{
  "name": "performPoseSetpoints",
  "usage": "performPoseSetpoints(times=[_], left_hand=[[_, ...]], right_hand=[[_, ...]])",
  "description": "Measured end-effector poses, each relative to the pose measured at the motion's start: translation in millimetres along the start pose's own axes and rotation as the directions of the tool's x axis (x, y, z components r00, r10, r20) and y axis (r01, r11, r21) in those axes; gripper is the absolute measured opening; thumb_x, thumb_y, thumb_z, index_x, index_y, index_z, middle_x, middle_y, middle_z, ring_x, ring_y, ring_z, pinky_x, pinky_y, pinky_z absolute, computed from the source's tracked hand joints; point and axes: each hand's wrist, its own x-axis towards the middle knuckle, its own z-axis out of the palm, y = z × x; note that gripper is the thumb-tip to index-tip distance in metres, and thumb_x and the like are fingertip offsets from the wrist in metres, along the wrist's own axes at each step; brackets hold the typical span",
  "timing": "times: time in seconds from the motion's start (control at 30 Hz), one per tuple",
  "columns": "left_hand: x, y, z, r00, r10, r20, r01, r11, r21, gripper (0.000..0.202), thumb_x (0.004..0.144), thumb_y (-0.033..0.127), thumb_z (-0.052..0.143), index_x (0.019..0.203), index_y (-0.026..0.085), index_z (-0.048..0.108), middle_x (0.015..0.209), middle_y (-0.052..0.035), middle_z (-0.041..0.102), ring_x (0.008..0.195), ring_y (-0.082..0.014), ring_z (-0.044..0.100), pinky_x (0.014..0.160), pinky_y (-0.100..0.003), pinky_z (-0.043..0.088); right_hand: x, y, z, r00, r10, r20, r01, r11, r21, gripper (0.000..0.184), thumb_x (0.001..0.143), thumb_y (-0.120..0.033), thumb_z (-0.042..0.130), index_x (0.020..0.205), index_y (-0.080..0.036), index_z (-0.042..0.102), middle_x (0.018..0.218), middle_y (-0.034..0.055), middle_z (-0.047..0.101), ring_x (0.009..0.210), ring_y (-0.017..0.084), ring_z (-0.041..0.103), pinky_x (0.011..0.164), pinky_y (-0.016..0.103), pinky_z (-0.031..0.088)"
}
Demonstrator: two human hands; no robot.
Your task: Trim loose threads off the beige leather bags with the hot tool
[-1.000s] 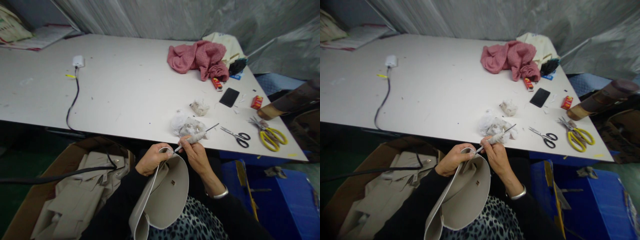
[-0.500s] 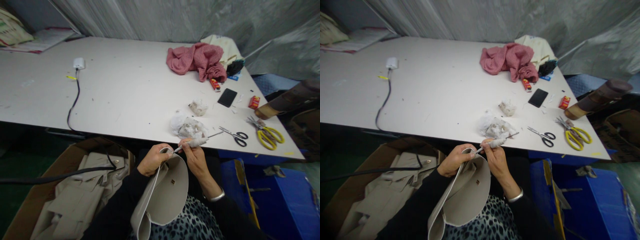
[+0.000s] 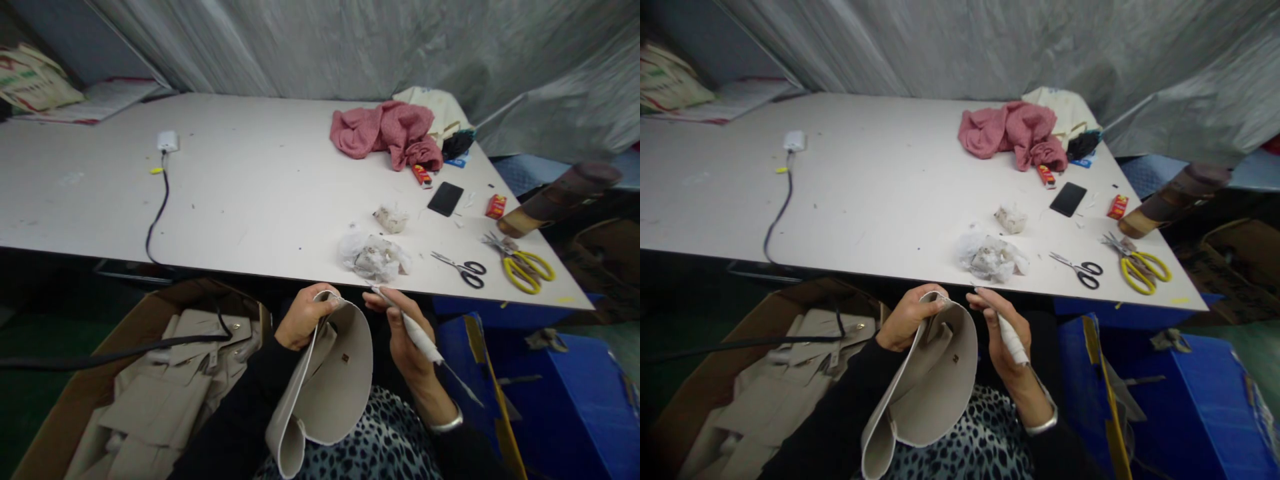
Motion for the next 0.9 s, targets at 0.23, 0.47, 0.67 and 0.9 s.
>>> performPoseSetpoints(times=[0.23,0.47,0.67,0.9], left_hand=[[-23.4,4.8,5.2,0.983,0.183,-0.029,-0.165,0.939,0.303,0.021,0.076,0.033,0.075,0.08,0.014,0.068,0.071,-0.0007,0.061,0.065,-0.0137,0.051,0.063,-0.025,0.041],[-50.1,13.6,16.9,0.938,0.344,-0.045,-0.267,0.799,0.539,0.006,0.077,0.021,0.07,0.081,0.017,0.067,0.077,0.0,0.066,0.074,-0.0165,0.058,0.073,-0.026,0.045],[-54.4,14.5,18.7,0.931,0.36,-0.069,-0.266,0.793,0.548,0.011,0.073,0.022,0.072,0.074,0.017,0.063,0.072,0.0024,0.062,0.07,-0.0142,0.055,0.069,-0.025,0.044],[-51.5,20.2,3.5,0.959,0.278,0.051,-0.268,0.835,0.481,0.011,0.077,0.025,0.073,0.079,0.015,0.07,0.081,-0.0017,0.069,0.078,-0.0169,0.062,0.078,-0.028,0.047]], right_hand=[[-4.3,-2.4,12.8,0.949,0.303,0.085,-0.309,0.948,0.076,0.016,0.098,-0.038,0.065,0.103,-0.023,0.07,0.11,0.0063,0.078,0.099,0.021,0.073,0.087,0.033,0.057],[-0.8,-20.1,20.5,0.871,0.407,0.276,-0.411,0.91,-0.045,0.028,0.082,-0.045,0.08,0.084,-0.02,0.069,0.07,-0.0023,0.061,0.062,0.012,0.052,0.056,0.023,0.042],[5.0,-23.3,22.1,0.831,0.418,0.367,-0.453,0.892,0.01,0.034,0.075,-0.05,0.084,0.083,-0.02,0.069,0.067,-0.0036,0.057,0.059,0.011,0.047,0.053,0.022,0.038],[2.7,-19.8,22.5,0.89,0.308,0.336,-0.269,0.95,-0.16,0.034,0.084,-0.053,0.077,0.078,-0.02,0.071,0.068,-0.0011,0.059,0.061,0.013,0.05,0.058,0.025,0.039]])
